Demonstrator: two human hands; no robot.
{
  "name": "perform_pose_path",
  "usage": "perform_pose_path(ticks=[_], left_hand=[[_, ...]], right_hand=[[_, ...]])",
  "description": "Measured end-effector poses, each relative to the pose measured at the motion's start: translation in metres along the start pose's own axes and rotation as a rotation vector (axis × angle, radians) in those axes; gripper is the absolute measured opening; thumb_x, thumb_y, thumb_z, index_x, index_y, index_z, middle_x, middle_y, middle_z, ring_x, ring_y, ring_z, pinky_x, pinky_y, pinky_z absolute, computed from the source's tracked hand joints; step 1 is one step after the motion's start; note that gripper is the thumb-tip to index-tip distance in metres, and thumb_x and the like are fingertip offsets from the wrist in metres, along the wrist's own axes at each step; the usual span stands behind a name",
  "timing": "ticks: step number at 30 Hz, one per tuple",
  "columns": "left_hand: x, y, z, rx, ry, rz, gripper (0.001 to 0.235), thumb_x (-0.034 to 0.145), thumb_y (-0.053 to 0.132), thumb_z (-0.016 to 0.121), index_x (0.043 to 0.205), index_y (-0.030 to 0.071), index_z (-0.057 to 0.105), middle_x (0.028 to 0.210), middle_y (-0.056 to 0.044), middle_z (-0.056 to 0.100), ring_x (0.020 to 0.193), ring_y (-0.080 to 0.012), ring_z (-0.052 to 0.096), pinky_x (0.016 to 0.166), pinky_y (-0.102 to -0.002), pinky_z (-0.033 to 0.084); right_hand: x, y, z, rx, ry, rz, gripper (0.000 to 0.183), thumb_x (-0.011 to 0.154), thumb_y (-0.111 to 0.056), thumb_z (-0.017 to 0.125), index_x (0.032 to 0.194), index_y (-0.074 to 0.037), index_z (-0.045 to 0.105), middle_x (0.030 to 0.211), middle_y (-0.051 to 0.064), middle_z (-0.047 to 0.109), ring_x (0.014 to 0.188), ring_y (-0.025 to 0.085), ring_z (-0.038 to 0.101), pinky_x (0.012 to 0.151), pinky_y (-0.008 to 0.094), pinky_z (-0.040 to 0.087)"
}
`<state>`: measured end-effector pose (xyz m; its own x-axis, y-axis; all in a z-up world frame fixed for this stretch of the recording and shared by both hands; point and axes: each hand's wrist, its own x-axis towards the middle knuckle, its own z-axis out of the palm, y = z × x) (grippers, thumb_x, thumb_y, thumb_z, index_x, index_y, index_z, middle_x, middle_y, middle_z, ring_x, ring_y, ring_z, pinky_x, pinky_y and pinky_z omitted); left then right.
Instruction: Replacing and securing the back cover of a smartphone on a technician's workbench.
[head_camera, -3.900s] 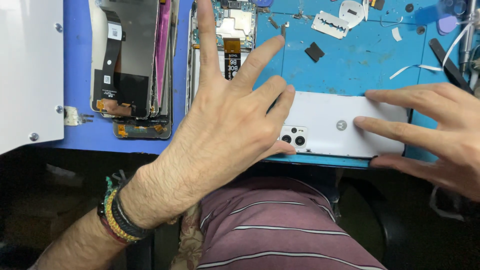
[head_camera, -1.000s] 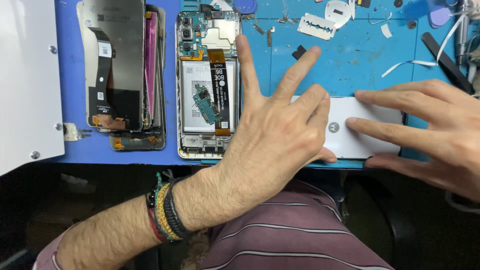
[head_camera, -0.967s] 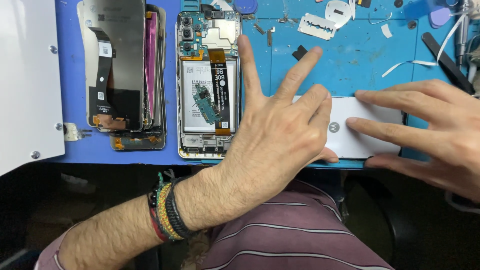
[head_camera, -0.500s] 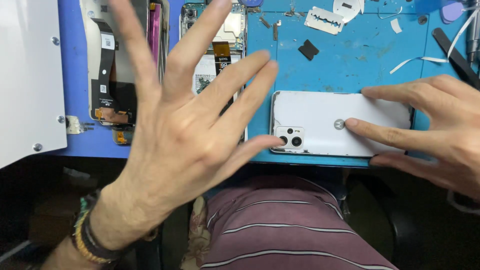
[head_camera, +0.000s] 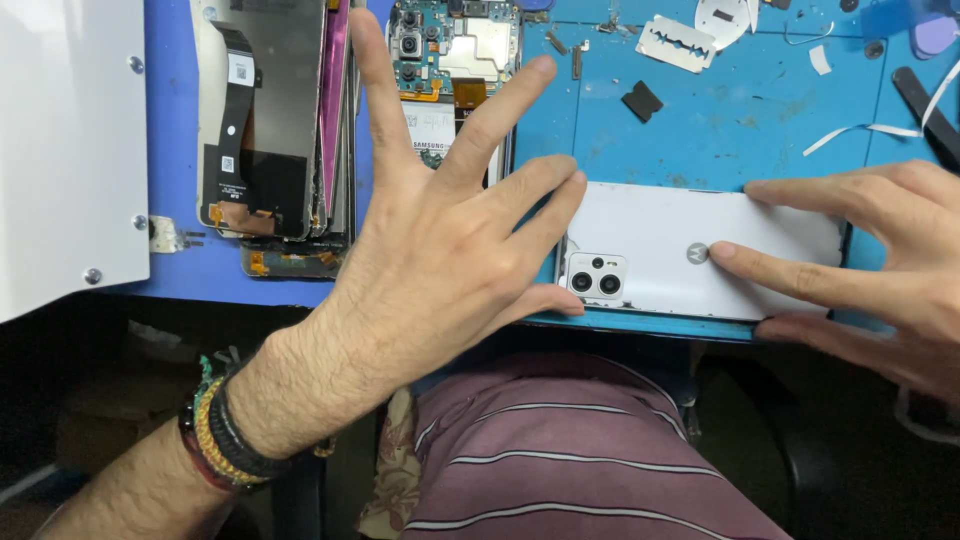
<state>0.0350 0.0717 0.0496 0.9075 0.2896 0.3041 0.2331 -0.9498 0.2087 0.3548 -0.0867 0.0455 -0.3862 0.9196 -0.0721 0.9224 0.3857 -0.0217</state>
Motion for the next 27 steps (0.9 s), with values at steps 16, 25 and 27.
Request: perform_pose_path(ticks=[16, 25, 27], left_hand=[[0.027, 0.004, 0.004, 0.109, -0.072, 0.051, 0.063, 0.081, 0.058, 0.091, 0.112, 0.003, 0.081, 0.11, -0.005, 0.07, 0.155, -0.0392, 0.048, 0.117, -0.089, -0.005], [0.047, 0.033, 0.01, -0.056, 0.012, -0.052, 0.057, 0.068, 0.05, 0.092, 0.091, -0.001, 0.077, 0.099, -0.007, 0.065, 0.14, -0.0401, 0.048, 0.11, -0.093, 0.0], [0.053, 0.035, 0.014, -0.081, 0.039, -0.052, 0.07, 0.062, 0.051, 0.092, 0.105, -0.002, 0.077, 0.11, -0.008, 0.069, 0.138, -0.0386, 0.046, 0.109, -0.095, 0.002]], right_hand=[[0.002, -0.007, -0.005, -0.01, 0.013, 0.029, 0.06, 0.064, -0.041, 0.077, 0.123, -0.043, 0.071, 0.145, 0.013, 0.066, 0.114, 0.026, 0.066, 0.099, 0.042, 0.058], [0.009, -0.016, -0.022, 0.103, 0.031, 0.091, 0.068, 0.057, -0.032, 0.082, 0.124, -0.04, 0.073, 0.146, 0.01, 0.064, 0.115, 0.027, 0.065, 0.092, 0.041, 0.06], [0.013, -0.018, -0.032, 0.146, 0.052, 0.09, 0.061, 0.063, -0.036, 0.079, 0.124, -0.038, 0.074, 0.143, 0.008, 0.064, 0.112, 0.024, 0.064, 0.076, 0.037, 0.06]])
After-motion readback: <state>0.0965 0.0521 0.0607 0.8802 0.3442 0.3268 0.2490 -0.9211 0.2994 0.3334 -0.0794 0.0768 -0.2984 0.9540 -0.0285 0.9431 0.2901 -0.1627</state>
